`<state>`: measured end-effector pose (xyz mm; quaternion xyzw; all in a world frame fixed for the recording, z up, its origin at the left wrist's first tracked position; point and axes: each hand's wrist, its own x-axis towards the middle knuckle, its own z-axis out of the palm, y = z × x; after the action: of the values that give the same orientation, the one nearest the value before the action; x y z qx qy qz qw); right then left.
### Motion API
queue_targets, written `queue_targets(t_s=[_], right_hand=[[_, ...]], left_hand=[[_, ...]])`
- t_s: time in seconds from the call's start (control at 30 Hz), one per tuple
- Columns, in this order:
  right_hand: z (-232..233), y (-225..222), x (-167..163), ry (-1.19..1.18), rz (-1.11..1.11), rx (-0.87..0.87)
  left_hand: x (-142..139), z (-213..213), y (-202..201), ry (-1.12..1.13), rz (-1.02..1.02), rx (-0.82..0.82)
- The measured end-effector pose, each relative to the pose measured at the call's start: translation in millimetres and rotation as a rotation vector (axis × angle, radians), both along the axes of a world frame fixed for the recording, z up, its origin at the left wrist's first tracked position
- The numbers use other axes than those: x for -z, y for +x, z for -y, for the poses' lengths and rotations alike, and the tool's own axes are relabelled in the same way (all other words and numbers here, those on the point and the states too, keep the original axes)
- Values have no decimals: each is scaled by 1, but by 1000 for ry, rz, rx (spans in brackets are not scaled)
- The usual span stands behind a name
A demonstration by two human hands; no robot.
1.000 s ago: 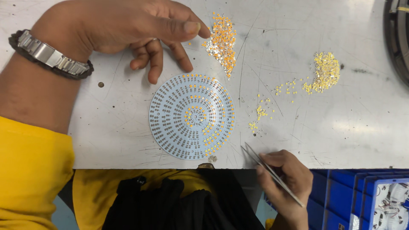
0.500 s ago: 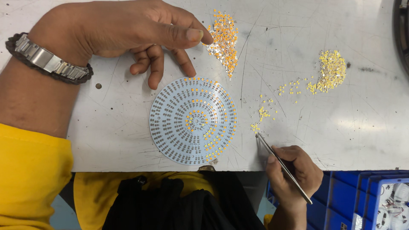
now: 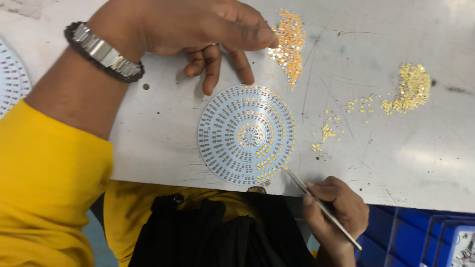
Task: The person uses tweezers to pick small yellow LED components from a pile and place them into designated spots on a circular LED board. The hands repeatedly pick, orient, and place the LEDs one by one across the board's surface.
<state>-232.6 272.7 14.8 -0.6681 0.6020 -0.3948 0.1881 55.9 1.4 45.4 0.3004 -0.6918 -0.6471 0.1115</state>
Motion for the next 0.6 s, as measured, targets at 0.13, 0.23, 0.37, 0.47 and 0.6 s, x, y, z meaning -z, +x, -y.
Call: queue_targets(t_s=[0.13,0.23,0.37,0.47,0.6], right_hand=[[7,8,-6,46,-78,-45],[11,9,-10,68,-88,-63],[12,12,-11,70,-78,-89],[9,8,-11,76,-68,-97],[9,-7,-6,55,122,46]], left_hand=[[-3,-1,0,-31,16,-6],[-3,-2,-1,-39,21,-10],[-2,-2,0,-47,25,-5],[-2,-1,-1,-10,22,17],[-2,3,-5,83,17,61]])
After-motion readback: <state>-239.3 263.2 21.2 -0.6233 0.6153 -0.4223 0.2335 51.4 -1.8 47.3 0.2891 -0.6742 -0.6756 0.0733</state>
